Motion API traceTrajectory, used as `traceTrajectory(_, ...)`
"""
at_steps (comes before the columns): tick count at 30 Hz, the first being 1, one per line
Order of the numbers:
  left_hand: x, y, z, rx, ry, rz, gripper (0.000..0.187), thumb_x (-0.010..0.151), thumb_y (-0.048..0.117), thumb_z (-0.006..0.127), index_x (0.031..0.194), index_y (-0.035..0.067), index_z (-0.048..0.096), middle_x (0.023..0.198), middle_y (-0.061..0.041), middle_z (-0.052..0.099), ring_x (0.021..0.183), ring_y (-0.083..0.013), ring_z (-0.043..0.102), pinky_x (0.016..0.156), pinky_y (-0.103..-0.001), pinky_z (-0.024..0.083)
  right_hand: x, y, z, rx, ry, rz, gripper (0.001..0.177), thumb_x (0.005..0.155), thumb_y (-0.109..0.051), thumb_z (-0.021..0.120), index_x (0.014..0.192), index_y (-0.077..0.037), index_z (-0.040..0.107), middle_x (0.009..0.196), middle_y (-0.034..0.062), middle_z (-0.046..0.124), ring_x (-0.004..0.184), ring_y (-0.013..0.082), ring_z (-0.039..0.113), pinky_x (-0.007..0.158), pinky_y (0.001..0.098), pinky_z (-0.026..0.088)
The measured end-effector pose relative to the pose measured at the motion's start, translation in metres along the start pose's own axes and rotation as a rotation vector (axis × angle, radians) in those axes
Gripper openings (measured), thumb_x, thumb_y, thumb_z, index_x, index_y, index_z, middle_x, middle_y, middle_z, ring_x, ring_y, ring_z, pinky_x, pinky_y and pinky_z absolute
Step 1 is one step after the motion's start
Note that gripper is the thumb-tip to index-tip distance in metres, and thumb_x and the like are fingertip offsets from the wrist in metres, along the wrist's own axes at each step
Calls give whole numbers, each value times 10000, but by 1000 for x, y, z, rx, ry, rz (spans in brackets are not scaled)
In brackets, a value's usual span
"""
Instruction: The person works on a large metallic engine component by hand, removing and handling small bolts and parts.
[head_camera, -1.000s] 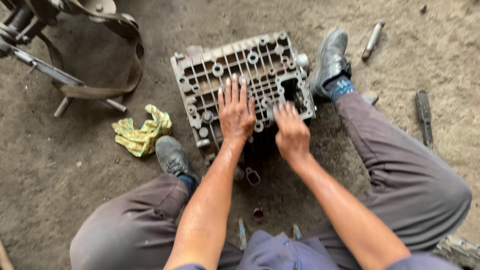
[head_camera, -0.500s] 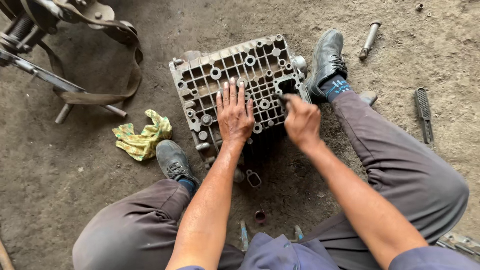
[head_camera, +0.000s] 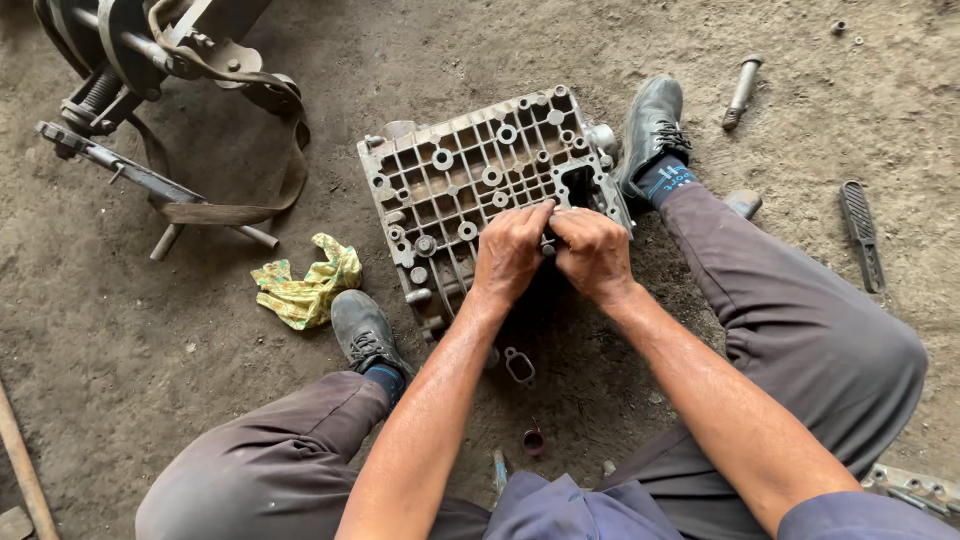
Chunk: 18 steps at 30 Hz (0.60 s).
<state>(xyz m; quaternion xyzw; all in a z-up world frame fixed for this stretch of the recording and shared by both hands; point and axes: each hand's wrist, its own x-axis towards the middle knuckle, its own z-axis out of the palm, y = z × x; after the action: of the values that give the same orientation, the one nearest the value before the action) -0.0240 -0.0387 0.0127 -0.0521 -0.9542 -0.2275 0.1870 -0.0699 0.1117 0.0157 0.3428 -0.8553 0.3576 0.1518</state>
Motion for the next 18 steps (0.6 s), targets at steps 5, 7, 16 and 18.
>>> traceTrajectory(5, 10, -12, 28, 49, 108, 16, 302, 886, -142, 629, 1139, -5, 719, 996, -161, 748, 887, -276, 725, 751, -347, 591, -11, 33, -11, 49, 21, 453, 333, 950, -171, 691, 1244, -14, 697, 1199, 198, 726, 1084, 328, 717, 930, 403, 554)
traceTrajectory(7, 23, -17, 42, 87, 167, 19, 237, 934, -131, 594, 1083, 4, 719, 1009, -164, 738, 892, -256, 716, 726, -318, 593, -14, 62, -7, 73, 6, 716, 480, 953, -180, 646, 1393, 6, 599, 1279, 221, 679, 1139, 358, 669, 1006, 447, 491)
traceTrajectory(16, 38, -6, 53, 87, 65, -111, 180, 889, -98, 607, 1013, 0, 694, 866, -141, 613, 812, -301, 622, 665, -422, 526, -43, 93, 42, 156, -189, 868, 536, 886, -476, 666, 1226, -64, 620, 1138, 260, 724, 1110, 457, 676, 966, 527, 518)
traceTrajectory(18, 30, -3, 46, 98, 176, 6, 176, 758, -92, 634, 910, -6, 655, 935, -163, 621, 897, -358, 621, 749, -446, 534, -44, 93, 45, 62, -194, 902, 520, 868, -430, 663, 1246, -73, 633, 1127, 278, 710, 1082, 479, 662, 961, 545, 503)
